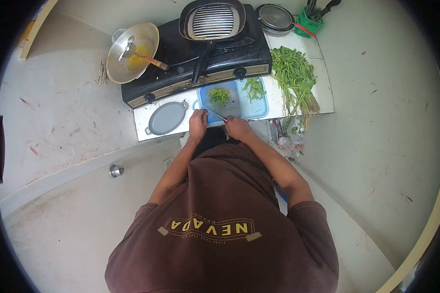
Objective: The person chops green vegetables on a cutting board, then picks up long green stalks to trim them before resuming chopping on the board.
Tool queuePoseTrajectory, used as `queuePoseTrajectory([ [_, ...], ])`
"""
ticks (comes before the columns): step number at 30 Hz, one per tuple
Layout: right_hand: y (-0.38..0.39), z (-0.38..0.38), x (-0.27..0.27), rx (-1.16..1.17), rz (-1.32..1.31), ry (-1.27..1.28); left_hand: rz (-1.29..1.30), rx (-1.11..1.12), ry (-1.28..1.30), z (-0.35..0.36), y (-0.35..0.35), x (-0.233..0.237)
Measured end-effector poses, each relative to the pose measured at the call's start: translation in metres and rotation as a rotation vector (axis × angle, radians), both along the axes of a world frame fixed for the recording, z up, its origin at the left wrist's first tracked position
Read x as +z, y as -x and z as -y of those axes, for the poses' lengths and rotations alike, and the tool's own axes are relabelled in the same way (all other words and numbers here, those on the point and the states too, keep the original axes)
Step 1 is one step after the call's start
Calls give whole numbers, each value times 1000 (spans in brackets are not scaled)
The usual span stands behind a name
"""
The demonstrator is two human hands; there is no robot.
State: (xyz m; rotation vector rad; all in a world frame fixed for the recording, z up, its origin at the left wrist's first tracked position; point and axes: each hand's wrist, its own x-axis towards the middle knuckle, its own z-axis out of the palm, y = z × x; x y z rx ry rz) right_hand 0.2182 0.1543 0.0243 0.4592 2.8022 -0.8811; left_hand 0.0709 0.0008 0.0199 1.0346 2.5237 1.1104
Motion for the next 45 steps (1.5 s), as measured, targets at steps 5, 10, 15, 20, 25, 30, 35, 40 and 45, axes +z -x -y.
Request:
queuePoseTrajectory([
  [5,5,0,1,2,14,41,-38,-22,50,1,1,0],
  [10,6,4,1,9,54,38,-45,-35,20,1,0,3],
  [15,18,5,0,50,-6,18,-109,-126,-41,7,1,2],
  [20,19,2,-2,42,21,25,-46,-128,-33,10,3,7],
  [25,10,-6,4,12,28,45,1,-76,-32,8,4,8],
  [30,6,-4,9,44,26,59,26,-78,-43,8,6,6],
  [35,9,0,7,56,33,78,2,-77,-20,8,5,7],
  [40,25,5,-3,64,-40,35,1,-66,-15,8,3,7],
  [45,10,-1,-5,22,31,42,11,-27,-45,9,3,0],
])
